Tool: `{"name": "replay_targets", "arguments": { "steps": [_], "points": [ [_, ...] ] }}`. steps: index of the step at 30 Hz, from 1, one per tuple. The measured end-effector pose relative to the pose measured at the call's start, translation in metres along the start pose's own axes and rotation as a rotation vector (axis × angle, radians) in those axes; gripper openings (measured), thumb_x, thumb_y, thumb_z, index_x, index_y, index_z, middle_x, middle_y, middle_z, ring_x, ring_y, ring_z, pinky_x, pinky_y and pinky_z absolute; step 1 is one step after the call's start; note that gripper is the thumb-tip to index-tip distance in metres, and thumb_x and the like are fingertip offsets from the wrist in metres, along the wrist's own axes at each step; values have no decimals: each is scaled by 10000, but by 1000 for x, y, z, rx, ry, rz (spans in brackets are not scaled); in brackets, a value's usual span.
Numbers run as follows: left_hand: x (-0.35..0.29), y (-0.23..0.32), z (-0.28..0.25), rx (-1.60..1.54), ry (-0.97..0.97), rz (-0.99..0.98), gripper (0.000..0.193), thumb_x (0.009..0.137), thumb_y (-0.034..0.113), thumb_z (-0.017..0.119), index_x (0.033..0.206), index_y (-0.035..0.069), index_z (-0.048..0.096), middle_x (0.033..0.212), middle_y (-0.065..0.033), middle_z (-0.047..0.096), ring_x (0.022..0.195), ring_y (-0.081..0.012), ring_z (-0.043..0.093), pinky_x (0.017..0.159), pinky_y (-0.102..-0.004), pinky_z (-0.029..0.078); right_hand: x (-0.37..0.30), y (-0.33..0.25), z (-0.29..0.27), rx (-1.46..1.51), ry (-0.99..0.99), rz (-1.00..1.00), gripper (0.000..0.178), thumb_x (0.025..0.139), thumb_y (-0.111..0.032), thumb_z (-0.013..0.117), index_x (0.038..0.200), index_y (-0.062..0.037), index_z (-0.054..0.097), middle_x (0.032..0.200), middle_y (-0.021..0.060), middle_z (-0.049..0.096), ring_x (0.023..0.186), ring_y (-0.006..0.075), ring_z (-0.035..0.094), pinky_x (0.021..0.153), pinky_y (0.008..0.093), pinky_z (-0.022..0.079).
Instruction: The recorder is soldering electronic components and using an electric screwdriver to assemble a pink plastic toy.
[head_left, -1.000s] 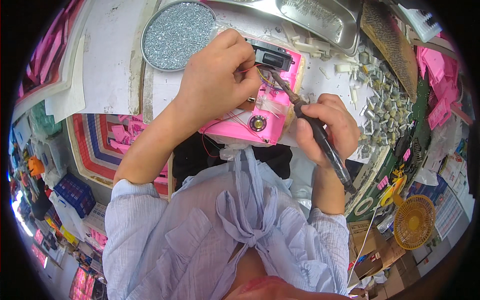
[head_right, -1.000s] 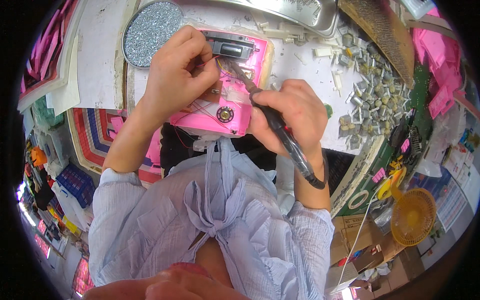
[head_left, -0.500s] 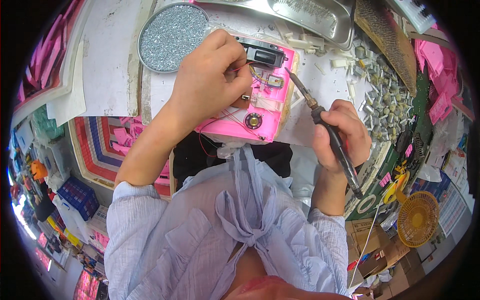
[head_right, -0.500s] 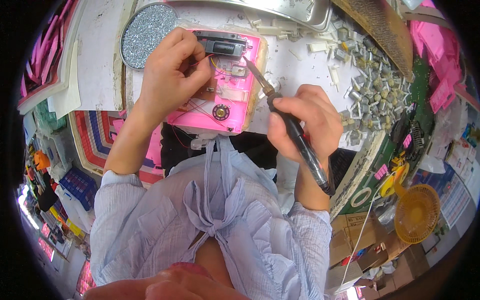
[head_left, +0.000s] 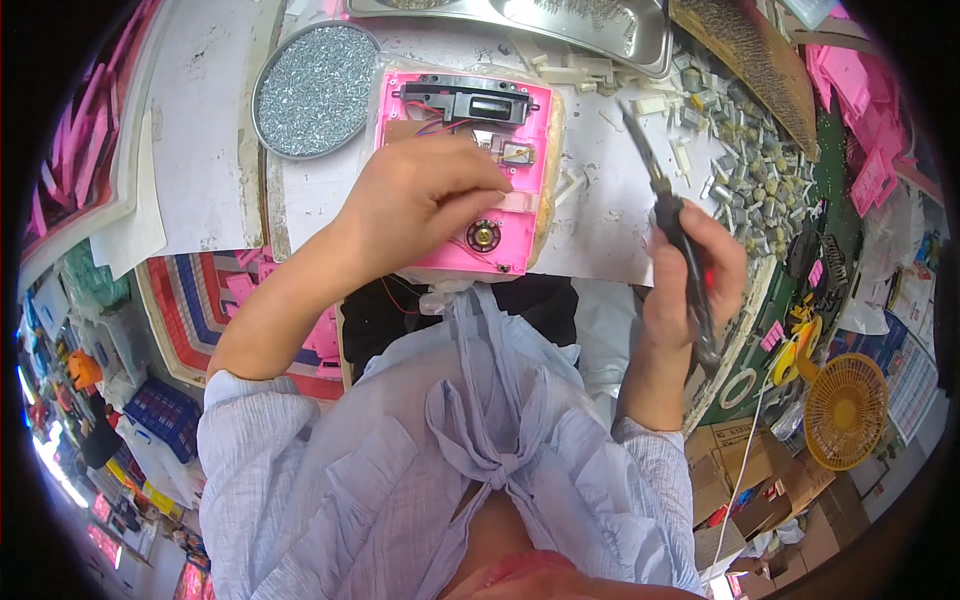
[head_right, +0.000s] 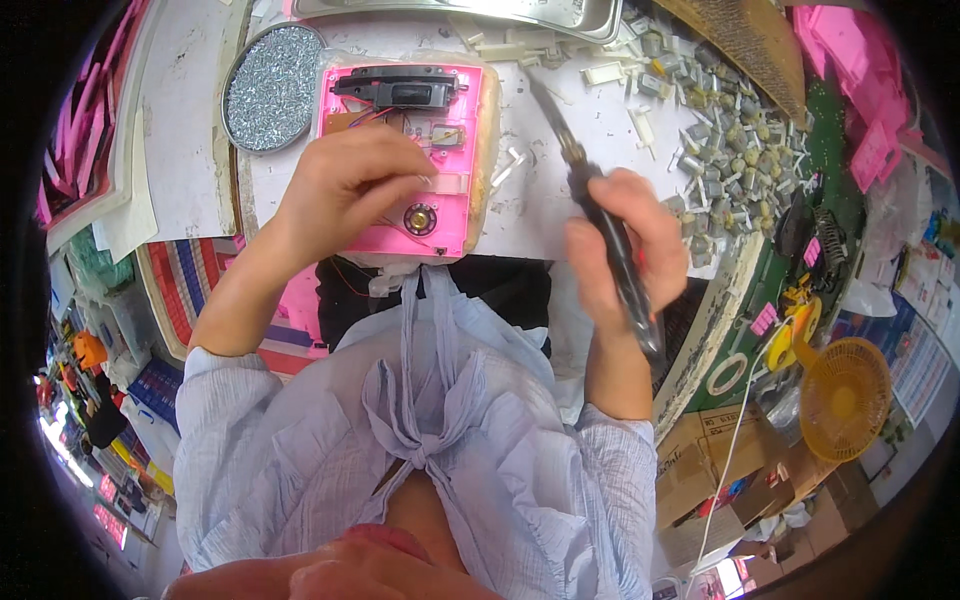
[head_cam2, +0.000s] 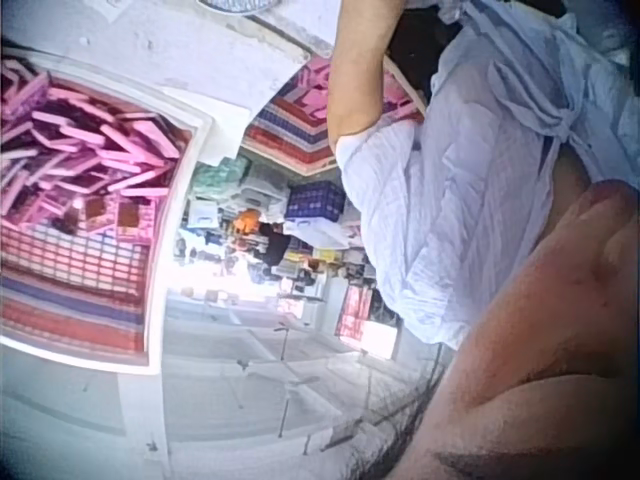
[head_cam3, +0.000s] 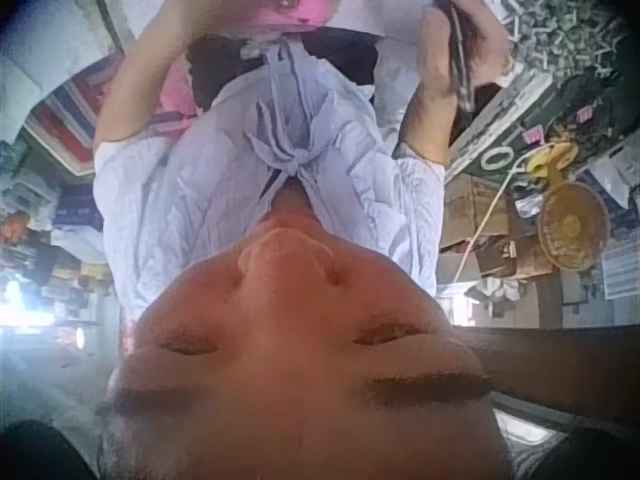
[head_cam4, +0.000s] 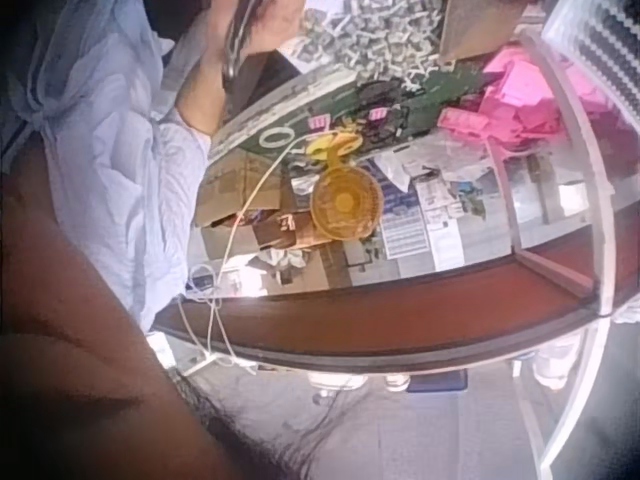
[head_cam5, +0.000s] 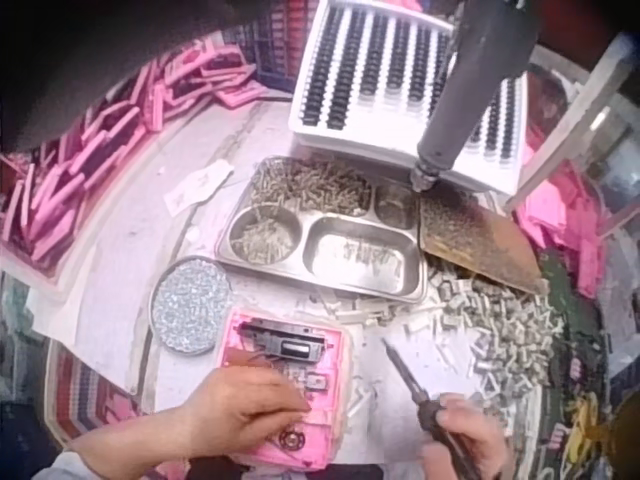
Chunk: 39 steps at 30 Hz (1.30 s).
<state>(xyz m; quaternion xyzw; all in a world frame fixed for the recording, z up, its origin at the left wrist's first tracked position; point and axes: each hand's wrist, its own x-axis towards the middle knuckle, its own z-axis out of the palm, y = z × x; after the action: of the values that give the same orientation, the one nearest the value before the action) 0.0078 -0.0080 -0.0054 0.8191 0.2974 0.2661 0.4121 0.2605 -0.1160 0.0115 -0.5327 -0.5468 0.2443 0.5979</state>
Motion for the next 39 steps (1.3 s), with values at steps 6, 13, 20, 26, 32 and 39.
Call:
{"name": "replay_targets", "arguments": {
  "steps": [6, 13, 20, 26, 32, 39],
  "points": [
    [4, 4, -3, -153, -42, -179, 97, 873, -38, 711, 966, -23, 689, 856, -78, 688, 750, -195, 647, 687, -292, 522, 3, 6, 17, 129, -148, 54, 358, 871, -34, 782, 1204, 31, 667, 941, 92, 667, 817, 146, 619, 734, 261, 489],
    [0, -2, -11, -76, -174, -5, 105, 850, -20, 713, 934, 6, 657, 929, -102, 630, 832, -265, 629, 727, -338, 508, 9, 1, -17, 197, -251, 23, 192, 801, -18, 718, 974, 63, 691, 760, 132, 660, 653, 187, 602, 601, 289, 465],
    [1, 5, -11, 137, -205, 58, 141, 818, 33, 731, 898, 33, 615, 1096, -90, 592, 918, -291, 637, 739, -363, 524, 8, 4, -3, 83, -513, 97, 168, 776, -43, 732, 943, -20, 727, 723, 83, 675, 588, 191, 620, 556, 293, 464],
    [0, 5, -9, 197, -177, 90, 152, 811, 47, 741, 899, 43, 617, 1092, -89, 607, 939, -289, 655, 728, -376, 546, 9, 3, 6, 62, -554, 106, 146, 778, -65, 743, 922, -40, 730, 716, 63, 680, 597, 198, 633, 561, 305, 475],
    [0, 3, -7, 193, -156, 107, 165, 805, 45, 746, 906, 47, 615, 1072, -79, 614, 932, -282, 659, 716, -370, 547, 11, 4, 7, 55, -581, 111, 156, 782, -66, 743, 937, -46, 731, 730, 59, 689, 599, 199, 633, 563, 308, 478],
    [0, 4, -7, 203, -160, 105, 161, 807, 45, 744, 899, 41, 612, 1064, -77, 613, 919, -276, 658, 719, -371, 550, 13, 5, 9, 18, -631, 37, 182, 799, -97, 720, 956, -10, 691, 750, 125, 665, 606, 192, 607, 559, 286, 448]
  ]
}}
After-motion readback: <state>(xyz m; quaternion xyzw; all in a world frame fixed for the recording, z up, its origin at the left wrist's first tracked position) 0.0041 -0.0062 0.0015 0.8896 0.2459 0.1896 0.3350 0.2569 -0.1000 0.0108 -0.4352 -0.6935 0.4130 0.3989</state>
